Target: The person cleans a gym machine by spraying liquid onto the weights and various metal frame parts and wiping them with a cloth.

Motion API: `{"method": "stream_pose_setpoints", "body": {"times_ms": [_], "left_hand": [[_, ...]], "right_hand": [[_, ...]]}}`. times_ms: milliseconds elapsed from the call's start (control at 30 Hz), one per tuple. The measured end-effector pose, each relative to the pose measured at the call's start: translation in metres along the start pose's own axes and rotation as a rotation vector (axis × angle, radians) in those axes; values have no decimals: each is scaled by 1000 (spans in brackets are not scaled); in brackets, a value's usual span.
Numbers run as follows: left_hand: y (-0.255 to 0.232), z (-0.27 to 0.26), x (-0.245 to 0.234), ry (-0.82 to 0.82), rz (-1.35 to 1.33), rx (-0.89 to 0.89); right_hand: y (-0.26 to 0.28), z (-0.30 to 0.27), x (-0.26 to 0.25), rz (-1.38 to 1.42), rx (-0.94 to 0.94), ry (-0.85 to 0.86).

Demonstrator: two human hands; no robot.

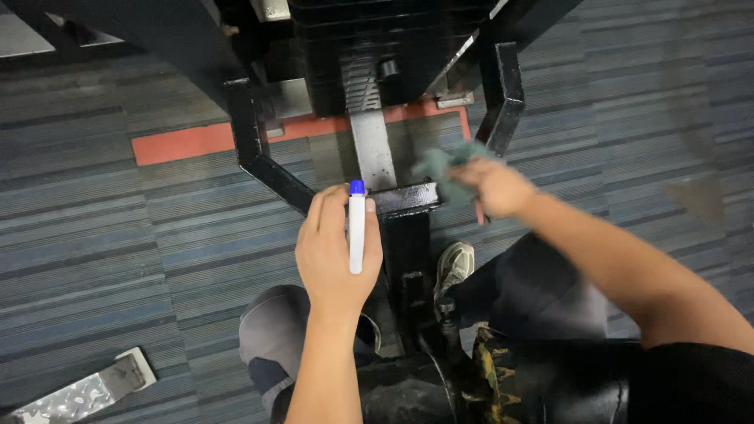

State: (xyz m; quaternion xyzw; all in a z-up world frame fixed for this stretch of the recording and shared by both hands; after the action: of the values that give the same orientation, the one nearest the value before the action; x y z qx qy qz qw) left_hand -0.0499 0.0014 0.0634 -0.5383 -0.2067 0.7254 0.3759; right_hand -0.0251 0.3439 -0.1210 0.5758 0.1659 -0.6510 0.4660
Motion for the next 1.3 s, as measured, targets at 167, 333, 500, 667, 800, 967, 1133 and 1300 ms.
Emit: {"method": "stream_pose_setpoints", "body": {"times_ms": [167, 333, 500, 667, 800, 967, 1133, 1300], "left_hand": [[-1, 1, 0, 25, 11, 8], [-7, -2, -3, 140, 56, -78], [-7, 0, 2, 144, 67, -55], [-7, 0, 6, 183, 78, -38], [-7, 0, 3, 209, 99, -75], [-3, -2, 4, 201, 105, -53], [-6, 0, 4, 196, 100, -78], [-5, -1, 7, 251, 89, -97]], "right_hand": [[-74, -28, -34, -375, 668, 102], [-99, -14, -51, -286, 758, 270], [14, 114, -75, 25, 984, 1343], [-91, 40, -47, -474, 341, 1022], [-146, 54, -70, -566, 733, 1202], [-139, 31, -34, -383, 993, 760], [-65, -35, 13, -337, 861, 274], [-7, -56, 3, 70, 806, 491]]}}
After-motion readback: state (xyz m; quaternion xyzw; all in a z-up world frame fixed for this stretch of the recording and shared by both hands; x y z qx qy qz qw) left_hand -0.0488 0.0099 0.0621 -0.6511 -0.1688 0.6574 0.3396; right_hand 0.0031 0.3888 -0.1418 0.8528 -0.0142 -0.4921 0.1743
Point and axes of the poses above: each hand's wrist, its own z-axis towards the middle knuckle, its own x-axis out of the palm, y = z × x, the point moved 2 cm from there along z, towards the middle knuckle, and after that the axes turned 6 degrees about z, right-handed, at the moved point
